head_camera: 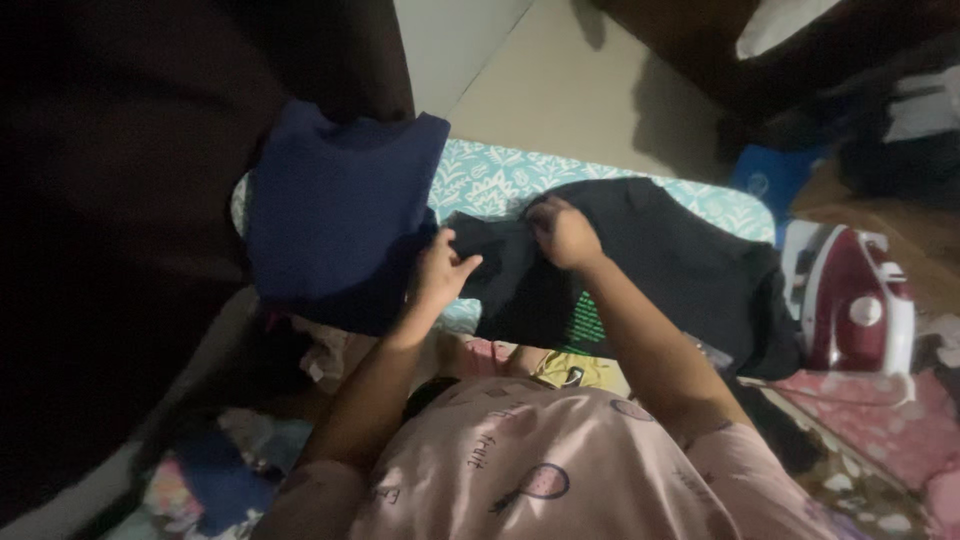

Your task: The person irons a dark blue t-shirt on an ironing board, then switches to a black t-shirt with a graphic print. They smooth the fabric with their hands and use a red and white iron to press the shirts, flipping the black shirt to iron the back side.

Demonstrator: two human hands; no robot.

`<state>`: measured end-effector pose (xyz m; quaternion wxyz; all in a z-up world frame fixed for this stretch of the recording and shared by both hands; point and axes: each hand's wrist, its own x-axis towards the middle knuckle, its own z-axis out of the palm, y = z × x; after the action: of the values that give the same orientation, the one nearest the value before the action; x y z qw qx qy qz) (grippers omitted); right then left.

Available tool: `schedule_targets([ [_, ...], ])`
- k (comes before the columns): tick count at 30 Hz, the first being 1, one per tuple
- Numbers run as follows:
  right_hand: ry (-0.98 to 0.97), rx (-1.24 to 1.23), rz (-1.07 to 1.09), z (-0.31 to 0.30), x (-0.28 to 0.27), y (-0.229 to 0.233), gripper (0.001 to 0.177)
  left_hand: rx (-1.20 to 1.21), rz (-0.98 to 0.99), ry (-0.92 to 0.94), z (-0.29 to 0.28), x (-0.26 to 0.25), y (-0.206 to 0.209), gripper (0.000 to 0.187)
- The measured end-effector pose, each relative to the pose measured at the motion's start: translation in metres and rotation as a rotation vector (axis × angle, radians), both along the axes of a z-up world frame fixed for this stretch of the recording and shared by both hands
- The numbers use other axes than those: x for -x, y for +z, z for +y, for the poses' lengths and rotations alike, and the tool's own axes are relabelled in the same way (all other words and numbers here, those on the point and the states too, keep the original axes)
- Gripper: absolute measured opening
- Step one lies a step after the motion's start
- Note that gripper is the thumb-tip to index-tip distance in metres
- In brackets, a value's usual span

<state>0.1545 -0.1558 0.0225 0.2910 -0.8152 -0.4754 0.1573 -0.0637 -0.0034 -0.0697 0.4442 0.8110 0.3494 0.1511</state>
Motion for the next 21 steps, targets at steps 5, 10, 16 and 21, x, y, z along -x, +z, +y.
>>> schedule_targets([
  [5,-0.252,-0.083,0.069,0.01,0.0,0.013,0.019,-0.021,-0.317,0.003,0.024,-0.013,-0.026,0.035],
  [10,-0.442,-0.039,0.195,0.015,0.013,0.019,0.027,0.326,-0.245,0.076,0.045,-0.03,-0.018,0.043],
  [16,0.015,-0.16,0.123,0.034,0.015,0.006,0.026,0.633,-0.023,-0.023,0.043,-0.039,0.031,0.052],
  [21,0.131,0.107,-0.025,0.051,0.021,0.001,0.039,0.493,0.161,-0.153,0.035,-0.019,0.029,0.069],
])
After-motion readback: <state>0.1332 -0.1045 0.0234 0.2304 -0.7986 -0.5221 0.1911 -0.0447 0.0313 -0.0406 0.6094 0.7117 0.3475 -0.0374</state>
